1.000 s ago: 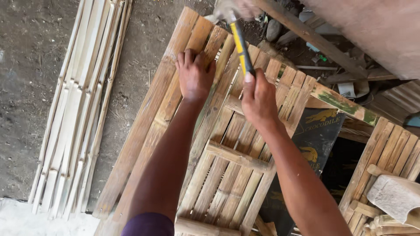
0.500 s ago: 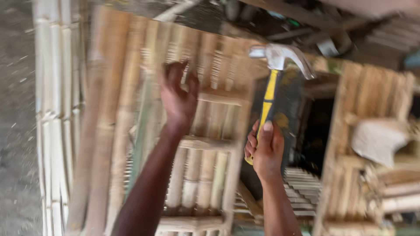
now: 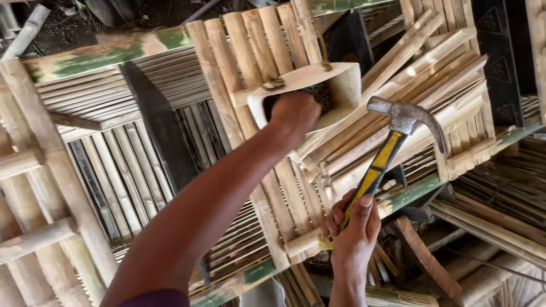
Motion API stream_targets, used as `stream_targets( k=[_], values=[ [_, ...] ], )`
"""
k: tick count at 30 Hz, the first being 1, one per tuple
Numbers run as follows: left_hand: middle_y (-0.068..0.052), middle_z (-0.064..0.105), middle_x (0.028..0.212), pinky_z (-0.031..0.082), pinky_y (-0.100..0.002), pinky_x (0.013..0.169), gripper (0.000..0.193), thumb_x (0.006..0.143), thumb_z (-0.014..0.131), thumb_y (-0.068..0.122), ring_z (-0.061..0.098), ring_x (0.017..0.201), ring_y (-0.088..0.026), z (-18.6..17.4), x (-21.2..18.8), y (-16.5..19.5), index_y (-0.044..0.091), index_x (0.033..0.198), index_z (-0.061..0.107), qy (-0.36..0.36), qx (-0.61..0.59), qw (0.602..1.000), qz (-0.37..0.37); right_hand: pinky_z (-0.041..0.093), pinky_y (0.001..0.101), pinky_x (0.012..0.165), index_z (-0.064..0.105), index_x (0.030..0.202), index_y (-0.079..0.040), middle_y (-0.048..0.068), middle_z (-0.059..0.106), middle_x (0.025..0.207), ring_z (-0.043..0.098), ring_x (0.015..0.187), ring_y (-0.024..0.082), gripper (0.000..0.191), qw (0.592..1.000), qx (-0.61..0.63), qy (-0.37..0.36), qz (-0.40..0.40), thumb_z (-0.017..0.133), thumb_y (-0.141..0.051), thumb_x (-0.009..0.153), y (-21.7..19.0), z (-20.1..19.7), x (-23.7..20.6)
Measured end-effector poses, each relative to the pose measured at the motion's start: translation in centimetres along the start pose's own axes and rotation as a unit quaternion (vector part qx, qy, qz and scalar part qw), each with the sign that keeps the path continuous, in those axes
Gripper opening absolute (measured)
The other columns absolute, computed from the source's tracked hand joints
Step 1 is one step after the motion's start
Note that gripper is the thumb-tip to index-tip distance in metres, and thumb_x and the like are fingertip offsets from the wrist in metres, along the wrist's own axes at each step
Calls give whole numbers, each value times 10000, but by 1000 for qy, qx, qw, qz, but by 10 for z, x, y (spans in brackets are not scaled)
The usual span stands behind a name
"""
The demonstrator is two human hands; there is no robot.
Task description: The person assembles a bamboo structure by placing bamboo slats onto a frame and securing them with nails using a hammer. The person repeatedly picks up slats, positions them, and hammers nails to fasten them in place.
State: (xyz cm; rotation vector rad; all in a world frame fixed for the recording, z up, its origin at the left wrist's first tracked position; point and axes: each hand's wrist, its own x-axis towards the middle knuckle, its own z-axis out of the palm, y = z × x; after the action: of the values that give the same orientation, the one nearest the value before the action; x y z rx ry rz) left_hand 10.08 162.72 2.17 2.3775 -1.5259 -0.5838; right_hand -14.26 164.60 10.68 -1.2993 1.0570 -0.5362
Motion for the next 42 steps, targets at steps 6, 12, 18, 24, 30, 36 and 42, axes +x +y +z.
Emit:
stream_targets(
  k=[6, 12, 18, 24, 30, 36, 42],
  values=[
    [-113, 760, 909, 603, -422, 693, 66, 797, 714, 63, 749, 840, -262, 22, 5, -2, 100, 816, 765, 43, 67, 997, 12, 357, 324, 448, 492, 1012, -58, 35, 431, 660, 372, 493, 131, 444, 999, 17, -37, 35, 429, -495, 1058, 13, -20, 15],
    [-102, 726, 789, 595, -434, 609, 80, 795, 681, 133, 746, 760, -296, 33, -18, 0, 143, 726, 719, 268, -48, 961, -57, 367, 339, 469, 484, 1057, -60, 38, 418, 675, 378, 519, 141, 483, 991, -18, -128, 25, 432, -540, 1055, 12, 11, 11],
    [-100, 745, 852, 611, -415, 652, 123, 830, 638, 193, 760, 804, -268, 32, -9, 11, 122, 919, 684, 296, -145, 943, -44, 360, 361, 500, 478, 1088, -41, 74, 417, 717, 384, 552, 166, 500, 977, -30, -208, -44, 486, -541, 1079, -5, 76, -23],
    [-192, 737, 1037, 606, -437, 664, 546, 812, 625, 205, 748, 792, -336, 16, -120, -18, -3, 1308, 533, 405, -322, 855, -36, 398, 351, 511, 517, 1133, -21, 73, 462, 741, 419, 552, 155, 477, 948, -56, -313, -19, 466, -491, 1074, -25, 122, -67],
    [-163, 761, 879, 600, -361, 673, 181, 951, 700, 120, 778, 766, -251, 42, -385, -150, 49, 1111, 748, 570, -327, 628, -417, 397, 314, 474, 528, 1124, -14, 51, 475, 692, 419, 510, 125, 376, 859, -93, -501, 50, 483, -382, 1063, 18, 248, -127],
    [-117, 766, 945, 606, -358, 729, 212, 912, 742, 147, 787, 815, -245, 39, -540, -279, 92, 1116, 771, 662, -232, 547, -457, 382, 291, 401, 536, 1109, -45, 8, 450, 661, 389, 460, 89, 398, 810, -255, -526, 58, 446, -429, 1057, 77, 410, -193],
    [-38, 730, 1057, 541, -396, 925, 81, 945, 724, 137, 685, 1006, -279, -12, -539, -391, 123, 996, 785, 669, -168, 547, -474, 340, 271, 405, 507, 1069, -45, -22, 388, 648, 356, 467, 69, 392, 827, -189, -527, -47, 420, -426, 1096, 109, 465, -223]
  ],
)
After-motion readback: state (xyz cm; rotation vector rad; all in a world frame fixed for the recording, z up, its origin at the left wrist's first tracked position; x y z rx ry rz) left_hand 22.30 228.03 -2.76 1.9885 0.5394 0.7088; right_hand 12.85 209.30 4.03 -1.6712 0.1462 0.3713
